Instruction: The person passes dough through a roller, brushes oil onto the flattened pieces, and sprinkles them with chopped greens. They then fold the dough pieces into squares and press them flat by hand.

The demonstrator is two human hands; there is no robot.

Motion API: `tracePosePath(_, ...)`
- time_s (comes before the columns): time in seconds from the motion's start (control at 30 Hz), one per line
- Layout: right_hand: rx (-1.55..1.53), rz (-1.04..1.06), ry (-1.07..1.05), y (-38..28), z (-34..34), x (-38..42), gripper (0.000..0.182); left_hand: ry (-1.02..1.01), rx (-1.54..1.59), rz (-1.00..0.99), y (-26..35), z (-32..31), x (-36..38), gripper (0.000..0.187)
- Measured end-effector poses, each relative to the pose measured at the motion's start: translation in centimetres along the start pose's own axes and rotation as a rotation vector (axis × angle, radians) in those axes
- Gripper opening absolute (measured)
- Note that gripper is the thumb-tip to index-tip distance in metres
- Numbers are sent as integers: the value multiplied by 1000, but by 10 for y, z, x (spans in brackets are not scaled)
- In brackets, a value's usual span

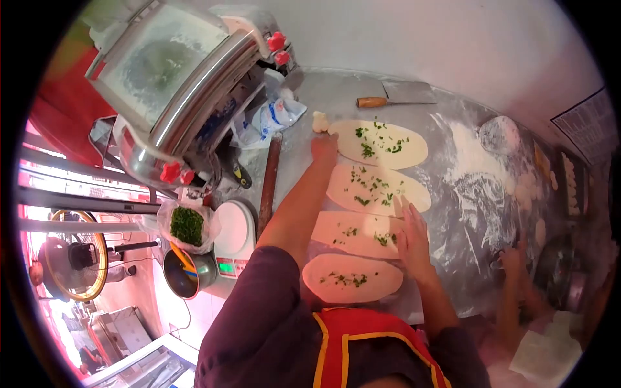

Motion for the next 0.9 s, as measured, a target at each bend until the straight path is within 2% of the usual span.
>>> tracePosePath(0.03, -9, 23, 18, 3, -1, -12, 52, 9, 38, -58, -8, -5, -8, 24)
tracePosePath(0.13, -32, 72, 56, 9, -5, -49, 52, 59, -421, -463, 69, 11, 56, 19)
tracePosePath(0.23, -46, 92, 76, 13, -10, -81, 49, -102, -293, -704, 79, -10, 69, 15)
tracePosePath(0.33, -36, 120, 84, 21, -18, -111, 46, -207, -364, -783, 90, -32, 99, 14)
tracePosePath(0.43, 39, 140, 63, 36, -35, -146, 46, -294, -516, -774, 72, -50, 99, 13)
tracePosePath(0.47, 84, 168, 48, 40, -38, -159, 46, -212, -442, -993, 66, -54, 94, 15)
tracePosePath(0.57, 243, 240, 28, 45, -53, -184, 48, -386, -307, -649, 66, -43, 87, 16)
tracePosePath(0.67, 335, 241, -24, 39, -74, -195, 52, -234, -415, -608, 70, -22, 80, 29)
tracePosePath(0.7, 355, 227, -50, 37, -80, -196, 54, -236, -537, -727, 68, -18, 79, 31)
tracePosePath(0.77, 341, 270, 24, 37, -86, -189, 56, -238, -777, -964, 67, -14, 79, 33)
tracePosePath(0.8, 338, 291, 61, 39, -87, -187, 57, -248, -833, -981, 68, -13, 77, 35)
tracePosePath(0.87, 396, 264, 7, 39, -88, -189, 64, -270, -942, -1011, 75, -8, 81, 40)
tracePosePath(0.9, 426, 252, -16, 40, -87, -194, 67, -286, -902, -989, 74, -9, 77, 40)
Point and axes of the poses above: each hand's wrist, its own x-axis away from the middle knuckle, its own z-axis out of the back of the hand, y = z × x, the point moved 1 cm from there along -x, towards the middle knuckle
